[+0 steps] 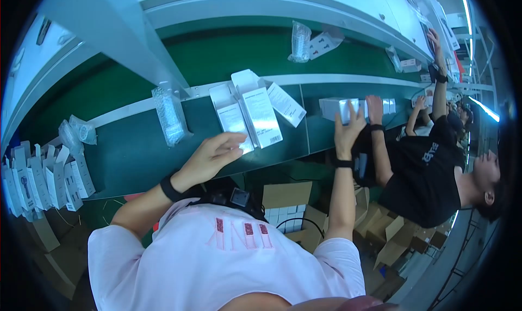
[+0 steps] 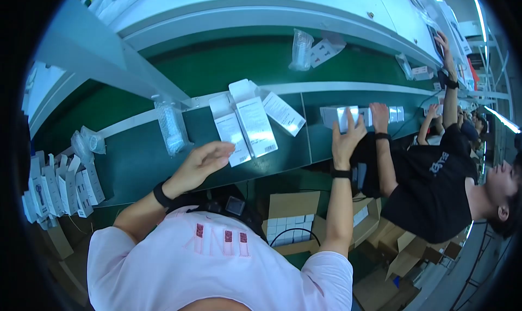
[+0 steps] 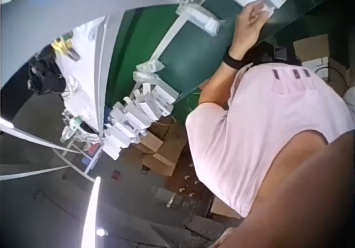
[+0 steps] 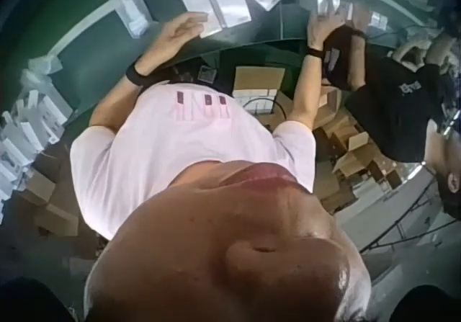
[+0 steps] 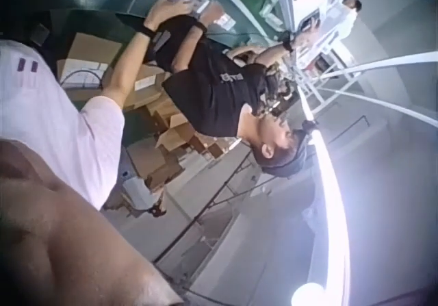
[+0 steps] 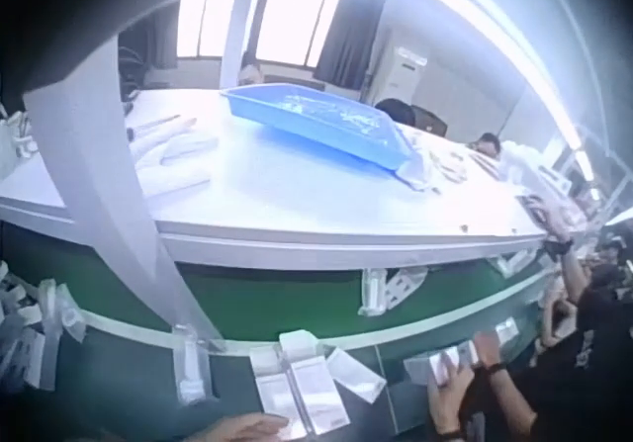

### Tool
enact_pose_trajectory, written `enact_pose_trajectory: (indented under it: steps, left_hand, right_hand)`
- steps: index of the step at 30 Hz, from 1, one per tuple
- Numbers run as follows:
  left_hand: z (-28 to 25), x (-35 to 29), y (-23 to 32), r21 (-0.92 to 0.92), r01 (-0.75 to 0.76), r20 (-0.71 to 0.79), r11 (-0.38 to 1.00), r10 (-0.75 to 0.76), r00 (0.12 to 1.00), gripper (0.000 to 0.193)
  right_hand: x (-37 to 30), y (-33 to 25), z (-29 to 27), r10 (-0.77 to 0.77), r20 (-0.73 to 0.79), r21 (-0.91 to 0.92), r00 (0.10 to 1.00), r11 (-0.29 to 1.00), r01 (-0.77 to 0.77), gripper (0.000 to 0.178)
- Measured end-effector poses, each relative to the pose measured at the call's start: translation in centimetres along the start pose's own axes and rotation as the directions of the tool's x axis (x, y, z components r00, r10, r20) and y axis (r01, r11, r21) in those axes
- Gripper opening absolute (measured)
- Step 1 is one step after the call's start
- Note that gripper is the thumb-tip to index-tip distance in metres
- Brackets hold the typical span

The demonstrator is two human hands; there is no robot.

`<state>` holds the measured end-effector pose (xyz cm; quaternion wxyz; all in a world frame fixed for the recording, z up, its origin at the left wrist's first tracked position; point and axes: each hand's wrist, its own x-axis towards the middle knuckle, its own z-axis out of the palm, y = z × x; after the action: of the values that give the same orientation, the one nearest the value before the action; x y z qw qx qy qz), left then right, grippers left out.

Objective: Placing electronic items into protective bubble wrap and white cardboard boxes.

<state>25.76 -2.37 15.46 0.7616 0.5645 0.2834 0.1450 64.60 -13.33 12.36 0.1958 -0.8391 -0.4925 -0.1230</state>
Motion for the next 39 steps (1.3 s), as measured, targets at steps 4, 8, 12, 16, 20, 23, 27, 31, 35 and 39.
enact_pose_trajectory:
  steps: [4, 8, 12, 16, 20, 23, 27, 31, 35, 39]
  left_hand:
    - [-0.2, -2.0, -2.1, -0.012, 0.134, -0.189, 0.991, -0.134, 0.973, 0.033]
    - [0.6, -3.0, -3.1, -0.051, 0.167, -0.313, 0.985, -0.175, 0.934, 0.032]
    - [1.4, -1.1, -1.8, -0.114, 0.129, -0.248, 0.985, -0.153, 0.957, 0.038]
    - [1.1, 1.0, 0.7, 0.106, -0.016, -0.265, 0.994, 0.044, 0.963, 0.07]
    - [1.3, 4.5, 3.9, 0.503, -0.301, -0.27, 0.81, 0.478, 0.836, 0.106]
    - [2.8, 6.8, 6.8, 0.836, -0.293, -0.112, 0.465, 0.666, 0.738, 0.111]
    - [2.3, 5.1, 6.0, 0.727, -0.363, -0.025, 0.582, 0.551, 0.834, 0.102]
    - [-2.1, -5.2, 4.0, 0.495, -0.039, -0.332, 0.868, 0.231, 0.915, 0.092]
    - [-8.6, -14.2, -0.1, -0.613, 0.111, -0.496, 0.782, -0.491, 0.716, 0.05]
    - [-12.8, -16.1, -2.4, -0.748, 0.138, -0.43, 0.649, -0.632, 0.645, 0.043]
  right_hand:
    - [2.7, 3.0, 5.8, 0.196, 0.108, -0.358, 0.975, 0.922, -0.145, 0.07]
    - [13.6, -3.5, 7.2, -0.146, -0.205, -0.086, 0.968, 0.988, 0.131, 0.079]
    - [20.0, -0.7, 14.7, -0.258, -0.158, 0.059, 0.953, 0.961, 0.27, 0.056]
    - [19.4, -2.0, 12.3, -0.142, -0.012, -0.246, 0.99, 0.96, 0.135, 0.025]
    - [12.8, -11.6, -0.4, -0.105, 0.026, -0.054, 0.994, 0.993, 0.106, 0.023]
    - [6.2, -17.4, -8.3, 0.009, 0.313, 0.36, 0.95, 0.924, -0.128, 0.021]
    - [3.6, -20.9, -12.6, -0.37, 0.441, 0.56, 0.818, 0.825, 0.072, 0.02]
    - [10.5, -17.7, -3.7, 0.034, 0.159, 0.777, 0.987, 0.612, -0.146, 0.037]
    - [17.9, -10.8, 18.9, 0.123, 0.21, 0.088, 0.97, 0.986, -0.144, 0.09]
    - [17.6, -6.8, 30.0, 0.223, 0.487, 0.046, 0.844, 0.959, -0.28, 0.074]
